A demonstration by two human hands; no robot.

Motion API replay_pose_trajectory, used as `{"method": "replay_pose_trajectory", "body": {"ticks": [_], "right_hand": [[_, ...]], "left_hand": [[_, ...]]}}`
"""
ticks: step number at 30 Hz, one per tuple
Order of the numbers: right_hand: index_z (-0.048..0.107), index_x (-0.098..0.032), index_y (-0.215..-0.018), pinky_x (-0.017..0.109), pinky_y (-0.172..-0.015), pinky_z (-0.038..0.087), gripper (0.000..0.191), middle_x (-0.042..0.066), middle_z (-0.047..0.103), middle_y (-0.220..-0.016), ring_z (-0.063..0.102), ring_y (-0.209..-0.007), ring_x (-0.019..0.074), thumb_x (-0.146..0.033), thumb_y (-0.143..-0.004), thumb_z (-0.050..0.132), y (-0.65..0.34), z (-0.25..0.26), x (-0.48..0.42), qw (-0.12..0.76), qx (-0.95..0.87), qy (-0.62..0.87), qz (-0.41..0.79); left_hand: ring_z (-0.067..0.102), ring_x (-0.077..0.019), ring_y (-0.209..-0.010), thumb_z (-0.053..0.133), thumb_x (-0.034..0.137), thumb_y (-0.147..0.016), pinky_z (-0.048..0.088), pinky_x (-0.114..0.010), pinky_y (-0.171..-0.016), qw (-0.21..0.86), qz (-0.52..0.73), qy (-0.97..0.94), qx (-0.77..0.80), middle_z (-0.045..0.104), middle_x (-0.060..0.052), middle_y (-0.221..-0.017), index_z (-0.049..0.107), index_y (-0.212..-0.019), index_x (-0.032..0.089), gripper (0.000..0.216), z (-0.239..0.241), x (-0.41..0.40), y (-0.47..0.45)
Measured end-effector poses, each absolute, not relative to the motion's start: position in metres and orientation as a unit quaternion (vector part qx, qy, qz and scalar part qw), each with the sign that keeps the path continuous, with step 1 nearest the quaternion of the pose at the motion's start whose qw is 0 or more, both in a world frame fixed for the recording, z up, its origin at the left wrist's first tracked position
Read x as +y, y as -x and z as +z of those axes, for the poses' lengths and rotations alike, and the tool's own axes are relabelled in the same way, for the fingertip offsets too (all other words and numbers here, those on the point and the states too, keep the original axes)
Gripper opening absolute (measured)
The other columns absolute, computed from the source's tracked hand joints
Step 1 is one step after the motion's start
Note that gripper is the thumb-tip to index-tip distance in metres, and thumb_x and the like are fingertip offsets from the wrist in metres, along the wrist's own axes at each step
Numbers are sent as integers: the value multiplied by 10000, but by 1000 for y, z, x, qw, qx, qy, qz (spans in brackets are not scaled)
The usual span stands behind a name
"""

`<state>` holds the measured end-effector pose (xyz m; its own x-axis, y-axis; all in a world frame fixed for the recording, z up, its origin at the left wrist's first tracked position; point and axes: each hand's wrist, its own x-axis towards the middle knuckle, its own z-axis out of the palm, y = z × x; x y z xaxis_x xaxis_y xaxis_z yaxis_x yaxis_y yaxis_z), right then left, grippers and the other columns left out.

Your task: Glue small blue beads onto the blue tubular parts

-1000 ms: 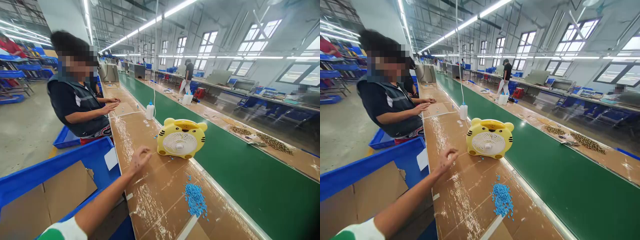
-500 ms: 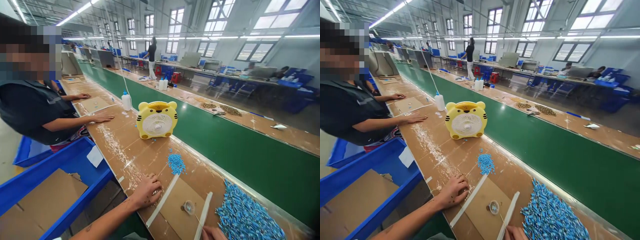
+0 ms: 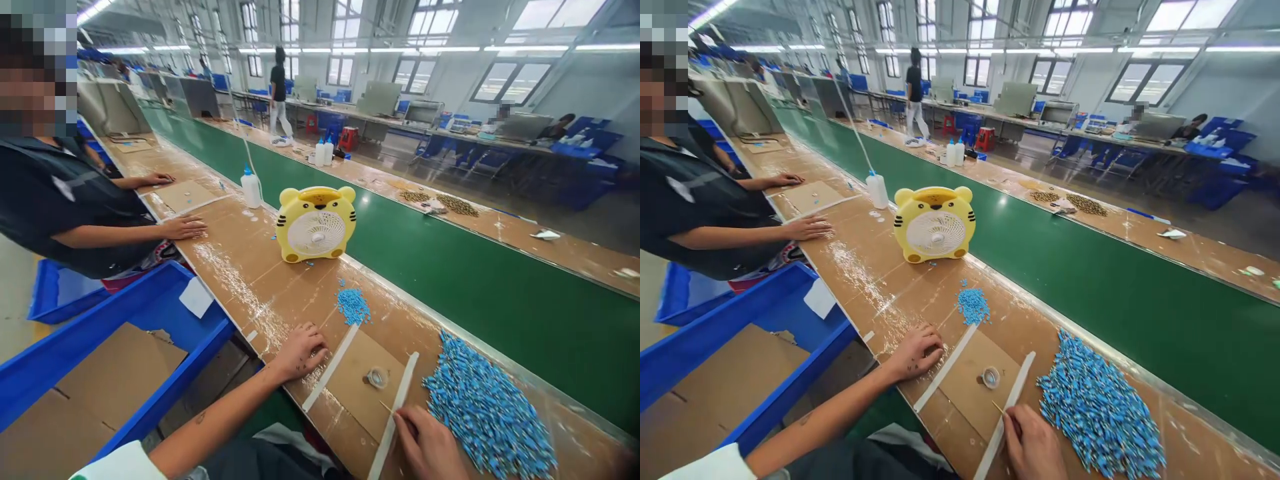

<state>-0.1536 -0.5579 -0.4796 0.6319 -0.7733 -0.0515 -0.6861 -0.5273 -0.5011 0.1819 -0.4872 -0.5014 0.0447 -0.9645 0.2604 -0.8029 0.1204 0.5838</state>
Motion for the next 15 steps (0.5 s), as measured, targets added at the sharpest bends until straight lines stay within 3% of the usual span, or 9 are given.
{"method": "replay_pose_trajectory", "body": {"ticks": [8,15], "right_hand": [[618,-194,-709,325,-688,342,414,45,641,-699,578,-701,202,-426,-920,348,131,-455,-569,284,523,804,16],[711,-194,-776,330,-695,369,502,52,667,-735,582,-731,227,-584,-854,404,144,-465,-563,332,571,751,-20]], "left_hand": [[536,-228,-962,580,255,-939,412,-371,-825,312,-140,-643,-685,650,-45,-940,652,-894,206,99,-499,-488,-185],[541,-226,-961,575,265,-948,413,-373,-823,316,-140,-637,-689,653,-42,-931,654,-888,207,115,-498,-487,-187]]}}
